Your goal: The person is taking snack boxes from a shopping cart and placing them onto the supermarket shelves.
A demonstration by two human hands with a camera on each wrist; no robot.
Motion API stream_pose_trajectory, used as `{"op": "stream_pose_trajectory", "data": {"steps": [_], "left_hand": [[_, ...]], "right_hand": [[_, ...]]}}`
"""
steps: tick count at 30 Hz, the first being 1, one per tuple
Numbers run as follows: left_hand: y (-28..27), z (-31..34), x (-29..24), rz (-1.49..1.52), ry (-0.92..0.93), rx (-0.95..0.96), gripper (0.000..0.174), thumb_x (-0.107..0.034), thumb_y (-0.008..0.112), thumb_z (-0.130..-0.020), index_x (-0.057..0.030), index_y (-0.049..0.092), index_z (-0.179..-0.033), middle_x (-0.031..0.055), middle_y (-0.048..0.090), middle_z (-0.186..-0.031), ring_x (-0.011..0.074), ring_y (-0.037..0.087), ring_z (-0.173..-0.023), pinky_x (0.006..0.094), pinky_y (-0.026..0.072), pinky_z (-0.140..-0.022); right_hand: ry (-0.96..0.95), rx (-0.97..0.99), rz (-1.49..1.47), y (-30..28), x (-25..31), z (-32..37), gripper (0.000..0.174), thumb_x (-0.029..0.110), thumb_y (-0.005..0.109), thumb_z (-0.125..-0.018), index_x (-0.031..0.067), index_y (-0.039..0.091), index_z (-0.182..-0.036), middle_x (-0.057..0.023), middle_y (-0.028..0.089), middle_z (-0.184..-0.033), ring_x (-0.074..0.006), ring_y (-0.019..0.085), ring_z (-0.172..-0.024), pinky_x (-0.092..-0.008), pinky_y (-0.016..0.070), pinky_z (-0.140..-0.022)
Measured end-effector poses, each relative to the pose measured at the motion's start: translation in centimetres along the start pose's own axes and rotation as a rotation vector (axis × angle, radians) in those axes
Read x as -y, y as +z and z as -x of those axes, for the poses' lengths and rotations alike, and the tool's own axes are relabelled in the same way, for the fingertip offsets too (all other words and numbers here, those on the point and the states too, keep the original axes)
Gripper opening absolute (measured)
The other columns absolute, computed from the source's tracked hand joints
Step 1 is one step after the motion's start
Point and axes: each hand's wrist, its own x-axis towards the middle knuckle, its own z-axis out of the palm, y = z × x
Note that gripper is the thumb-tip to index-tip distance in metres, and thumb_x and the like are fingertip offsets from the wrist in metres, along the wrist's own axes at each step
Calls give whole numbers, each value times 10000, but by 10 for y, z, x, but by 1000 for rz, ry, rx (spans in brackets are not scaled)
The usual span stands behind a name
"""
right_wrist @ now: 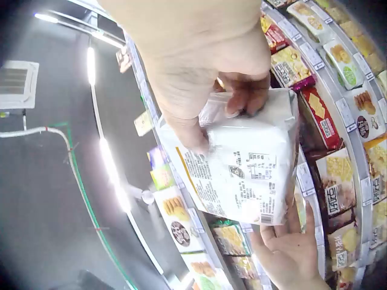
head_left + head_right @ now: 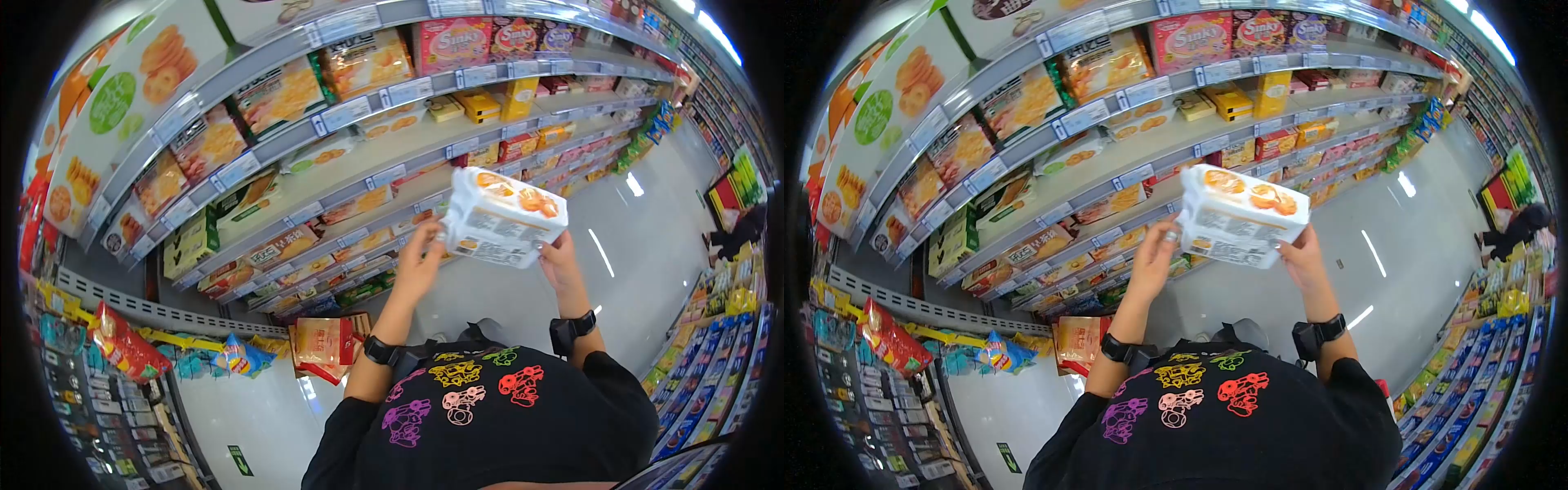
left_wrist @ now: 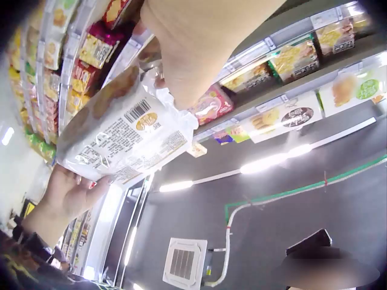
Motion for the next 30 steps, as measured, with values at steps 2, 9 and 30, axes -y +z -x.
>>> {"op": "stream_pose_trajectory", "data": {"steps": [2,9,30], "left_hand": [[-24,4,8,-58,-80,-79,292,-280,441,-905,-57,503,-1082,123,503,-1234,201,511,-1083,340,387,-913],[-64,20,-13,631,-508,-191,568,-451,323,-919,-7,402,-1264,133,454,-1290,254,437,-1193,431,329,-985],[-77,-133,22,138,-27,-273,560,-56,617,-778,64,381,-1271,130,522,-1152,176,509,-1029,292,433,-869]], "right_hand": [[-58,37,62,32,0,-5,663,39,739,-634,48,389,-1197,-86,501,-1160,-176,498,-1054,-315,392,-921],[-694,441,946,91,10,-14,539,-3,741,-572,119,507,-1043,-122,438,-1238,-227,510,-1031,-328,444,-812],[237,457,-199,83,-37,-184,575,297,444,-906,133,195,-1398,-84,553,-1118,-217,613,-802,-298,495,-539]]}}
